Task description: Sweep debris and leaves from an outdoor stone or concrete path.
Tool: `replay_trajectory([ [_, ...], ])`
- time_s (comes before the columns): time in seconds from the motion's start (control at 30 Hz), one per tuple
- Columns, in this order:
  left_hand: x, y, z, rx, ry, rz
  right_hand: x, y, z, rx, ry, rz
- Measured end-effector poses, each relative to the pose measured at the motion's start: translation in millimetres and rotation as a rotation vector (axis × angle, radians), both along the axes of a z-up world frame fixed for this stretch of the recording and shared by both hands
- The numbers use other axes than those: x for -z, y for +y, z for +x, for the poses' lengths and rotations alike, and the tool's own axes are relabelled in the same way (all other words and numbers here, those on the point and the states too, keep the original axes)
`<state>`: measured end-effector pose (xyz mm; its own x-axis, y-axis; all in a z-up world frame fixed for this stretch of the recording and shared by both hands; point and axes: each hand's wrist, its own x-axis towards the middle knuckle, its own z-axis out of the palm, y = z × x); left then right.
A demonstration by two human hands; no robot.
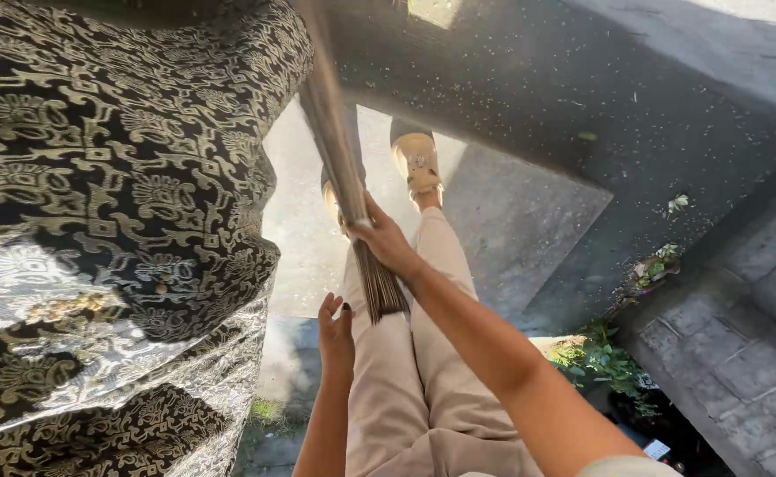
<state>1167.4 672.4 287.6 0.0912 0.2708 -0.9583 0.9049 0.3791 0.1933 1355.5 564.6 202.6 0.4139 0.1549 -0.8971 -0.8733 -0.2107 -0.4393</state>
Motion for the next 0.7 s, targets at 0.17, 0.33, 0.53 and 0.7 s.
replay_trajectory([
  [0.17,5.5,-2.1,-16.9,0.034,-0.055,0.011,189.0,-116.4,-25.4,-0.007,-0.188,-0.099],
  [0.33,9.2,-0.9,-27.7,-0.004,-0.047,0.033,117.1,-182.2,-49.5,0.446,-0.109,-0.045],
  [0.53,9.6,-16.2,-29.4,0.020,-0.011,-0.021,7.3,-22.9,-63.4,0.305,-0.213,-0.068],
  [0.7,-6.3,-12.9,3.5,0.171,-0.140,0.001,24.1,-34.0,32.5,0.154,0.040,0.166],
])
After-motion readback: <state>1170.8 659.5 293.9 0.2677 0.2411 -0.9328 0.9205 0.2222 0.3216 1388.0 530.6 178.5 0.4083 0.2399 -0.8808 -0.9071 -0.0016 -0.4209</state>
